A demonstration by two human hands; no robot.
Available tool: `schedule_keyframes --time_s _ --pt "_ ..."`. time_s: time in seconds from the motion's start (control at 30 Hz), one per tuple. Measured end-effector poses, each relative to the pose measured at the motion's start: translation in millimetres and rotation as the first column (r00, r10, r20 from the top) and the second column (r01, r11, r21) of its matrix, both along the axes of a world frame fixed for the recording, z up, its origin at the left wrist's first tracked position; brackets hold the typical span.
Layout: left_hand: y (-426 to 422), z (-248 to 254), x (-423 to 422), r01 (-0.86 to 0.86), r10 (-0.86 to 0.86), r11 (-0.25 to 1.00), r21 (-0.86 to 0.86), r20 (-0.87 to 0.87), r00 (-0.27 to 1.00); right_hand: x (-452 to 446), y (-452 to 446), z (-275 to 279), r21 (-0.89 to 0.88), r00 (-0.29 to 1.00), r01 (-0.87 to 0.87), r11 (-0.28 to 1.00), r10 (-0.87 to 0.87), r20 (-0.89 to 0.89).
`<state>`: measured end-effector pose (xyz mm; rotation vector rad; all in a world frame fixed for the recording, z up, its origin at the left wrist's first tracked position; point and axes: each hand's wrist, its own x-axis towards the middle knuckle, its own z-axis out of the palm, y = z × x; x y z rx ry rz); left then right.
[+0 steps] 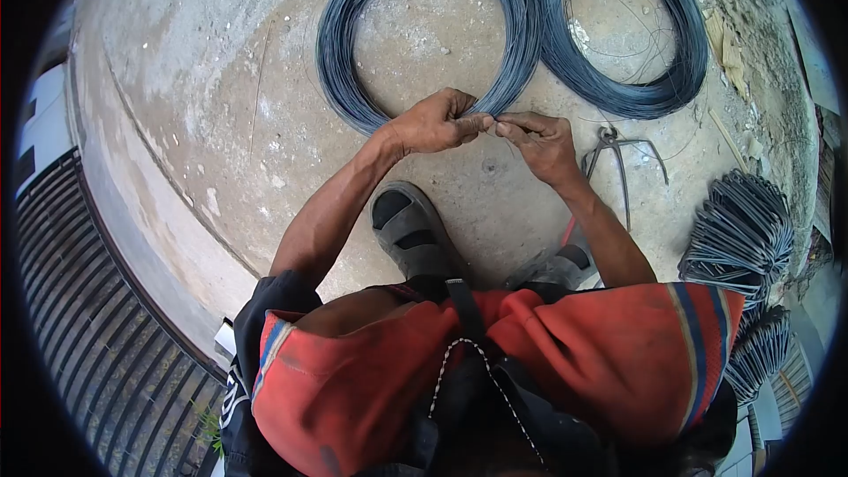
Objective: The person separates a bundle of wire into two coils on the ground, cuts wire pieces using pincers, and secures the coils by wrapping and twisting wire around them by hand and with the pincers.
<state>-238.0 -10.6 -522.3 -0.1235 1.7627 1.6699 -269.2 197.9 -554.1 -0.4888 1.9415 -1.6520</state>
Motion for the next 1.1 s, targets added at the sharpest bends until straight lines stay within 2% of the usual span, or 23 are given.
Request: schedule_keyframes --time_s 0.03,0.07,0.1,0.13,0.33,0.43,0.5,0.53,0.57,0.6,0.63,0.73,0.8,0.83,0.87,0.9,0.93,1.03,1.1 --pt "1.2 0.0 -2.6 -0.002 0.002 1.0 -0.004 -0.008 1.0 3.8 0.3 -4.5 0.045 0.968 0.032 0.998 -0.02 -0.25" --pt "3.3 -0.2 -5.1 -0.006 0.006 1.0 -0.008 -0.015 1.0 7.5 1.1 -9.0 0.082 0.875 0.073 0.994 -0.024 -0.483" --pt "5.9 0.0 -6.2 -0.012 0.012 1.0 -0.01 -0.02 1.0 9.8 0.2 -6.8 0.107 0.729 0.118 0.987 -0.013 -0.685" --pt "8.3 1.5 -7.8 -0.019 0.019 1.0 -0.011 -0.023 1.0 11.0 -2.4 -2.5 0.068 0.662 0.178 0.982 -0.068 -0.746" --pt "12.4 2.5 -13.6 0.004 -0.007 0.998 -0.057 -0.047 0.999 -1.8 7.9 14.2 0.162 0.505 0.089 0.983 0.096 -0.858" --pt "11.4 7.3 -13.2 0.036 -0.049 0.989 -0.143 -0.089 0.995 -2.1 5.4 15.6 0.157 0.499 0.036 0.987 0.118 -0.859" --pt "16.1 4.3 -10.3 0.012 -0.039 0.983 -0.185 -0.141 0.989 1.9 0.2 7.5 0.098 0.65 0.053 0.994 0.04 -0.759" --pt "16.6 5.2 -10.0 0.005 -0.025 0.989 -0.15 -0.129 0.991 3.1 -2.9 4.8 0.07 0.715 0.065 0.995 0.002 -0.699" --pt "16.4 6.7 -10.8 -0.003 -0.011 0.993 -0.115 -0.119 0.993 3.7 -4.3 4.8 -0.012 0.892 0.12 0.993 -0.113 -0.437" --pt "16.4 7.3 -10.7 -0.013 0.005 0.997 -0.079 -0.106 0.994 5.0 -6.0 9.1 -0.071 0.972 0.193 0.979 -0.201 -0.121" --pt "16.9 3.7 -9.0 -0.007 -0.006 0.995 -0.103 -0.128 0.992 6.3 -7.0 11.8 -0.099 0.944 0.278 0.956 -0.252 0.214" --pt "17.1 -9.3 -3.6 0.01 -0.037 0.988 -0.152 -0.172 0.984 -0.6 -5.5 11.1 -0.036 0.808 0.295 0.955 -0.23 0.543" --pt "14.5 -8.6 -3.2 0.02 -0.047 0.988 -0.155 -0.175 0.984 8.4 -9.1 23.3 0.016 0.938 0.306 0.952 -0.305 0.164" --pt "13.9 -6.3 -4.8 0.015 -0.042 0.985 -0.169 -0.159 0.986 11.7 -10.1 29.9 0.039 0.946 0.324 0.945 -0.323 -0.042" --pt "13.8 -3.1 -5.6 0.009 -0.035 0.983 -0.182 -0.141 0.989 10.2 -5.7 33.4 0.056 0.907 0.27 0.961 -0.234 -0.35" --pt "14.3 -0.2 -5.4 0.002 -0.025 0.981 -0.193 -0.12 0.992 8.1 2.6 36.1 0.094 0.777 0.219 0.971 -0.115 -0.619" --pt "14.1 0.9 -5.6 0.001 -0.023 0.983 -0.181 -0.12 0.993 6.4 7.5 37.1 0.145 0.566 0.181 0.973 0.018 -0.824" --pt "13.9 2.0 -5.3 0.008 -0.027 0.988 -0.156 -0.123 0.992 9.3 8.6 25.3 0.321 0.511 0.186 0.929 0.188 -0.839" --pt "12.9 3.1 -5.5 0.016 -0.037 0.987 -0.157 -0.131 0.991 2.2 11.0 23.9 0.315 0.488 0.165 0.935 0.2 -0.85"
